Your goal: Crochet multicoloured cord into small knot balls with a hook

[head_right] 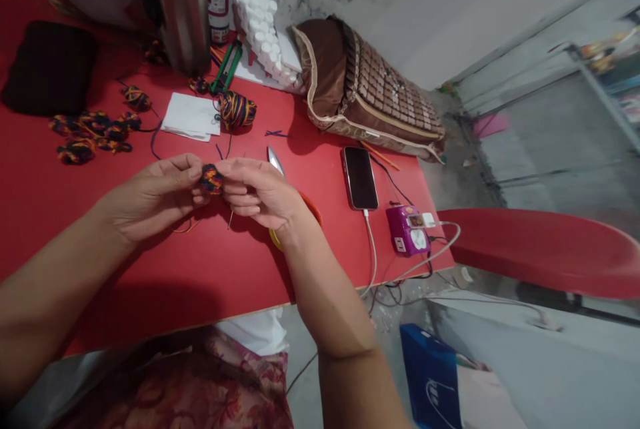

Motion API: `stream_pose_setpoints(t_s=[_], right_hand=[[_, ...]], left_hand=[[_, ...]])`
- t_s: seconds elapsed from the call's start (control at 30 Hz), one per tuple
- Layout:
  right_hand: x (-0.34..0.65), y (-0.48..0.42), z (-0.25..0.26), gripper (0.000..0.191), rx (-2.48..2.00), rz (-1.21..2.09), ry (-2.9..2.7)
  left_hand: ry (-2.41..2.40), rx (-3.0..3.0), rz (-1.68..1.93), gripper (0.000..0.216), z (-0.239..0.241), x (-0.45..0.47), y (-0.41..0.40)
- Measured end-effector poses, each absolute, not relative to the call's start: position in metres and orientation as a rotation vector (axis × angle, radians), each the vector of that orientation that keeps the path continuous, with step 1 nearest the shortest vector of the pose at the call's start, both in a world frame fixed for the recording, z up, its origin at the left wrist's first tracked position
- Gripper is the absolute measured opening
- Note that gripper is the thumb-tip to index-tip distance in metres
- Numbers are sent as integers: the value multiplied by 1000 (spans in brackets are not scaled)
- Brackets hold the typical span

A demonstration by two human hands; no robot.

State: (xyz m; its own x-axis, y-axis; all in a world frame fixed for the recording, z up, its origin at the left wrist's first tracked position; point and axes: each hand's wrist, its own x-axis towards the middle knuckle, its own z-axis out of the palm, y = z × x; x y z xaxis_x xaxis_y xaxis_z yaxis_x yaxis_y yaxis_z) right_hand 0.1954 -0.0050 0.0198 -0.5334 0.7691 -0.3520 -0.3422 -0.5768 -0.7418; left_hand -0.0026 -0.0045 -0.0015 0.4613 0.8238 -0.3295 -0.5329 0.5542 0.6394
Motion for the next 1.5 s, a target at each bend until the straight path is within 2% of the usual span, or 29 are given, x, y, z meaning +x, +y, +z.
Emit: stream_pose_setpoints(t_s=[0.43,0.7,0.87,1.1,1.5], right_hand=[[190,-9,21,39,-982,1888,-945],[189,-10,23,44,-1066,1831,-1055],[191,-9,23,45,-1062,1875,-1053],[191,-11,25,31,-1090,1939,-1068],[191,-10,27,23,-1113,1978,-1049]], left_hand=[[687,497,835,34,8,-8,-3],[848,662,676,44,12,-13,-3],[847,658,669,38,12,-15,-5],[731,649,627,22,6,-11,-5],[848,616,633,38,11,-9,-5]])
